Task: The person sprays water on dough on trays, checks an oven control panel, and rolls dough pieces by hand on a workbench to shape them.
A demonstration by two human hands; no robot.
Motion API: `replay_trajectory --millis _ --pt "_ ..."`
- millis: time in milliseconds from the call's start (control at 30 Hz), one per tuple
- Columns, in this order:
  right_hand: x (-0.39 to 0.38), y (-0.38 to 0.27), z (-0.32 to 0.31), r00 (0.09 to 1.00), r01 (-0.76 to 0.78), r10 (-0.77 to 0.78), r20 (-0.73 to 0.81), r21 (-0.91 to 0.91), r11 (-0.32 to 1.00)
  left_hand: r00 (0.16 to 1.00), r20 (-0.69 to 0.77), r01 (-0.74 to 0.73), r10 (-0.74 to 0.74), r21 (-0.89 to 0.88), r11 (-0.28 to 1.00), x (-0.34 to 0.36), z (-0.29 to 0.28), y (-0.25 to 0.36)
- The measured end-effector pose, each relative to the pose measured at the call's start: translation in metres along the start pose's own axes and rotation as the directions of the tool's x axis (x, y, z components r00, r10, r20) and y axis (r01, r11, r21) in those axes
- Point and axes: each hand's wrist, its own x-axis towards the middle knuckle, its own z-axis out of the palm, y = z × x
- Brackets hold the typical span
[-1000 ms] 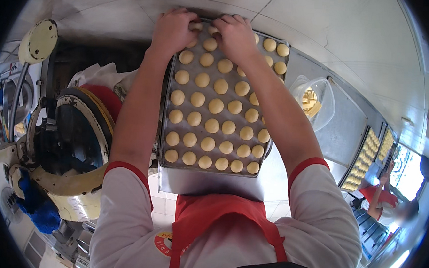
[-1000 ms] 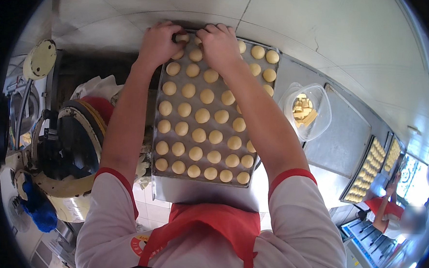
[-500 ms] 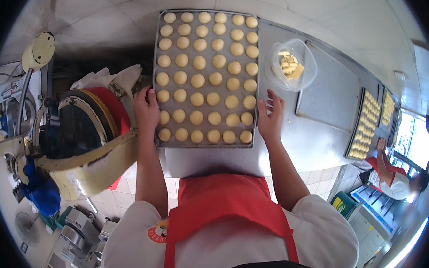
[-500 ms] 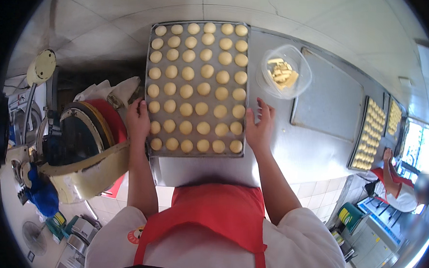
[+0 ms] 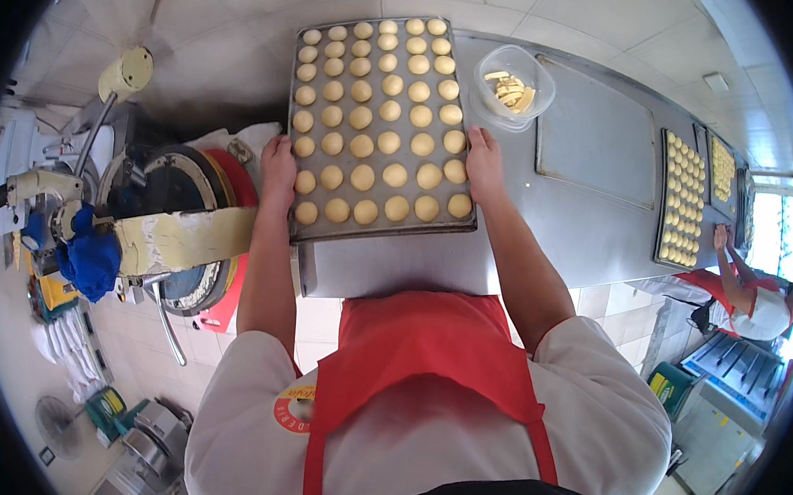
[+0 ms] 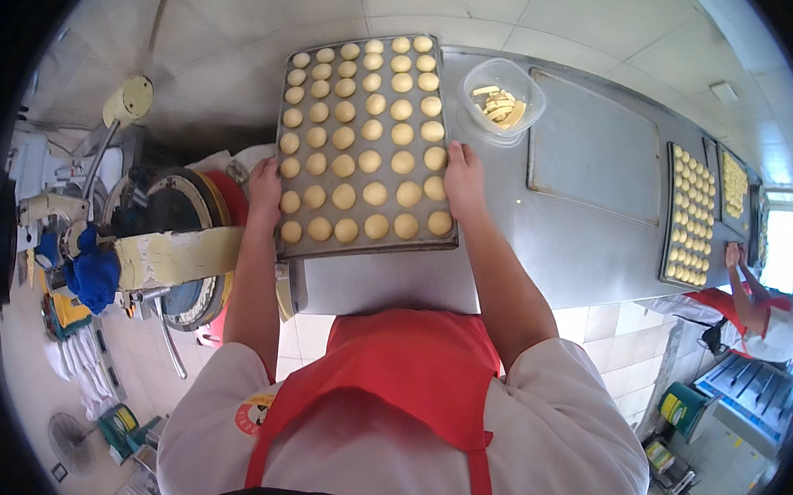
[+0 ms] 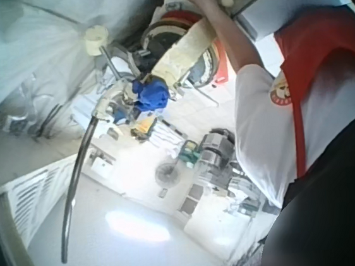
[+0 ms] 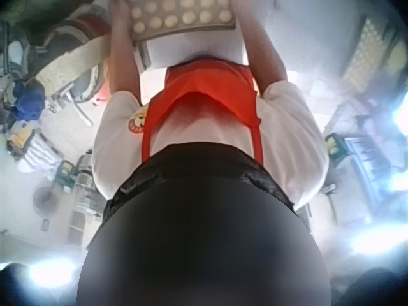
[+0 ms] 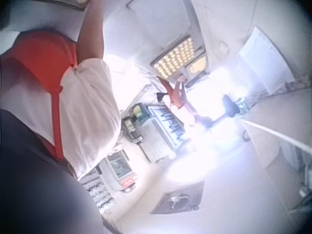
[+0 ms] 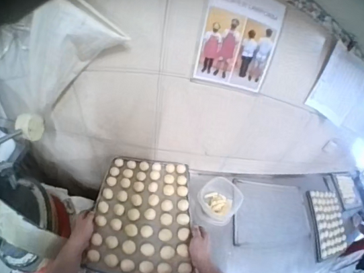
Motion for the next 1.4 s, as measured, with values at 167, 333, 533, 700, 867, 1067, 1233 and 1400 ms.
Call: replay_trajectory --millis 167,333,533,700,867,1067,1233,1400 --pt "-0.04 -0.016 -0.029 0.993 0.06 -0.1 0.07 0.432 0.9 0.993 0.047 -0.097 0.107 -0.176 0.979 -0.048 -0.017 0.066" --pt "-0.087 -0.03 -0.105 0.915 -0.163 -0.237 0.326 0.837 0.522 0.929 0.245 -0.25 0.276 -0.135 0.959 -0.09 -0.013 0.15" --pt "-0.144 -0.027 -0.191 0.798 -0.139 -0.486 0.357 0.893 0.428 0.698 0.61 -0.469 0.375 -0.006 0.883 -0.102 0.058 0.206" --pt "-0.213 0.054 -0.283 0.779 -0.17 -0.494 0.387 0.888 0.427 0.419 0.873 -0.494 0.249 -0.011 0.869 -0.155 0.164 0.237" --pt "-0.336 0.111 -0.348 0.796 -0.013 -0.565 0.216 0.94 0.34 0.034 0.997 -0.541 0.065 -0.037 0.841 -0.268 0.281 0.26" --pt "-0.448 0.151 -0.389 0.837 0.327 -0.508 -0.204 0.93 0.167 -0.184 0.973 -0.663 -0.139 -0.018 0.748 -0.438 0.409 0.268" --pt "-0.458 0.183 -0.389 0.753 0.63 -0.389 -0.531 0.753 0.192 -0.506 0.776 -0.664 0.376 -0.629 0.404 -0.598 0.468 0.274" --pt "-0.409 0.179 -0.366 0.681 0.733 -0.214 -0.701 0.653 0.194 -0.823 0.465 -0.385 0.326 -0.879 0.282 -0.696 0.418 0.22"
